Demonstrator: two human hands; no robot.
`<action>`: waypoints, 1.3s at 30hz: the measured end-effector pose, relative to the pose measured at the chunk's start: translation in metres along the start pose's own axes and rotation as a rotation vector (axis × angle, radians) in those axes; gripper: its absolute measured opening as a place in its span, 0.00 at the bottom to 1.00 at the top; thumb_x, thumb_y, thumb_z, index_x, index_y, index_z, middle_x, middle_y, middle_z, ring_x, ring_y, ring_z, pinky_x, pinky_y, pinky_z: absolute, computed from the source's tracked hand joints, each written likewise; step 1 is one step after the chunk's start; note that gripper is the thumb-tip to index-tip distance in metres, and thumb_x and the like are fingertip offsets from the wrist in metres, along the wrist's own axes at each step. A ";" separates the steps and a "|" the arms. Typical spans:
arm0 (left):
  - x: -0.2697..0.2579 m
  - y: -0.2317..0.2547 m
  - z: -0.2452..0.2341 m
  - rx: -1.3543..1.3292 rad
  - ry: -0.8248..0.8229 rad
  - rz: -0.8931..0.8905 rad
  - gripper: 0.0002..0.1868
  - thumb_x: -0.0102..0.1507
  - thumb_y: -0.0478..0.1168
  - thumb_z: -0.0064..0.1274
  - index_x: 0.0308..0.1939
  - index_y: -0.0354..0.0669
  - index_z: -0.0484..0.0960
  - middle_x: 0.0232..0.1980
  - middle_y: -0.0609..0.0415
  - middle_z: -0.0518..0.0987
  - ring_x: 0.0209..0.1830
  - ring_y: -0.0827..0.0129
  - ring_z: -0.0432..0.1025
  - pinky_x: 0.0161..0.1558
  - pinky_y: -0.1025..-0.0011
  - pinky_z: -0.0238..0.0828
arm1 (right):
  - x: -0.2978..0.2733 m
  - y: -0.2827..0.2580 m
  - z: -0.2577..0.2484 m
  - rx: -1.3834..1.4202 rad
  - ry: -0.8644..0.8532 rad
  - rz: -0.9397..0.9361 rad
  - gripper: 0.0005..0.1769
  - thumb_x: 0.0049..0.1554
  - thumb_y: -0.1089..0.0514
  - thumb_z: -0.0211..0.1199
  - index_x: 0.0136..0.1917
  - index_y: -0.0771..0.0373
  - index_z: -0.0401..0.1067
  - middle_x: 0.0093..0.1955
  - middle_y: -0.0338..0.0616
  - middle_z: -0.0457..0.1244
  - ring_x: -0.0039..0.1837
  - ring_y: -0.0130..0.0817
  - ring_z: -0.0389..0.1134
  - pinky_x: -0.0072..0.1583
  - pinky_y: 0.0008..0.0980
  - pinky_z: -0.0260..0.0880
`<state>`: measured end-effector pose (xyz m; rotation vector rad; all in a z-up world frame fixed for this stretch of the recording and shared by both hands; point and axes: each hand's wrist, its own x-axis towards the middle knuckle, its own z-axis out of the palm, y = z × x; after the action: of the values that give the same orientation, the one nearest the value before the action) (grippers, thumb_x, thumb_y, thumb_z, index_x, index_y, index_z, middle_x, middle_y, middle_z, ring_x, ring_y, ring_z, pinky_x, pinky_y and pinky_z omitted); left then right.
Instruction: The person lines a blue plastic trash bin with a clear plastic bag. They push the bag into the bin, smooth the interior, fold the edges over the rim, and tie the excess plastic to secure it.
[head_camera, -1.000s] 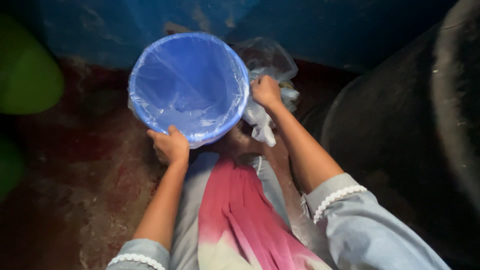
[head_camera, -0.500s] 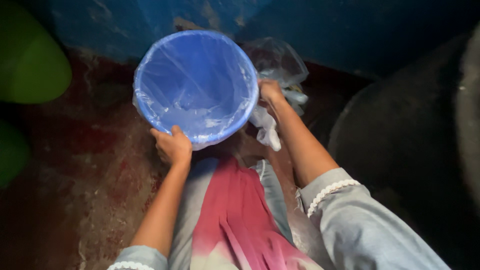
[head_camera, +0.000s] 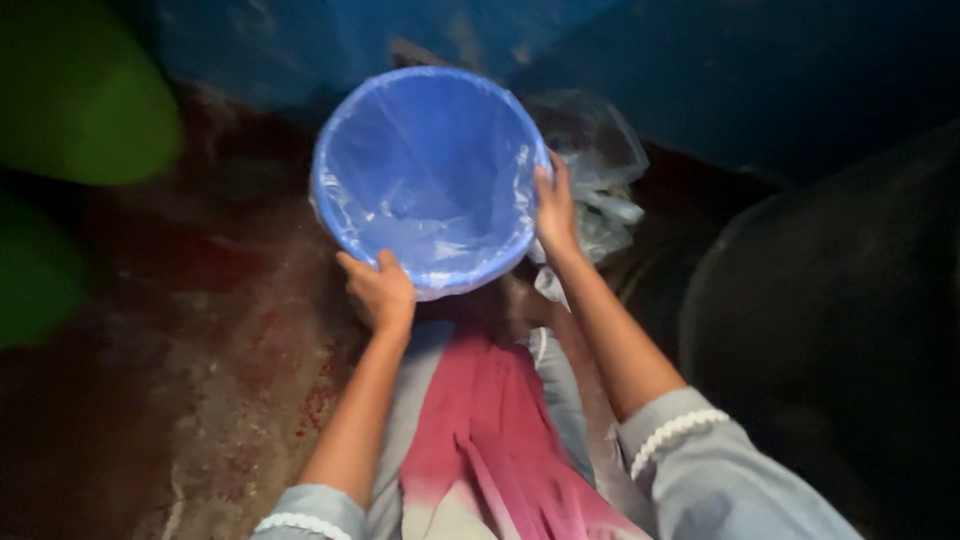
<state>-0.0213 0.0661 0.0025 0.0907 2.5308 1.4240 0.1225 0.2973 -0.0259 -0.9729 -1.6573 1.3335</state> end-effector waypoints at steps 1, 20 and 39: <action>0.003 -0.008 0.005 -0.063 -0.012 0.019 0.39 0.65 0.51 0.44 0.73 0.27 0.56 0.55 0.25 0.79 0.57 0.38 0.76 0.59 0.52 0.72 | -0.011 0.008 0.002 0.034 0.050 0.006 0.26 0.69 0.41 0.45 0.71 0.58 0.62 0.67 0.46 0.61 0.67 0.38 0.63 0.69 0.37 0.61; -0.012 -0.052 -0.122 0.105 -0.483 0.735 0.14 0.60 0.39 0.57 0.47 0.36 0.83 0.45 0.35 0.82 0.46 0.39 0.78 0.46 0.50 0.74 | -0.237 -0.117 0.186 -0.031 -0.006 0.294 0.37 0.55 0.43 0.69 0.64 0.66 0.56 0.58 0.57 0.67 0.60 0.48 0.71 0.60 0.41 0.71; 0.027 -0.097 -0.065 -0.650 -1.338 -0.305 0.17 0.72 0.54 0.53 0.45 0.45 0.79 0.36 0.55 0.80 0.31 0.67 0.73 0.25 0.68 0.65 | -0.230 -0.033 0.158 0.706 -0.096 0.845 0.16 0.63 0.41 0.56 0.41 0.52 0.71 0.32 0.35 0.63 0.32 0.30 0.63 0.32 0.31 0.60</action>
<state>-0.0567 -0.0347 -0.0519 0.3659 0.9338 1.2827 0.0679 0.0224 -0.0408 -1.1964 -0.6725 2.3223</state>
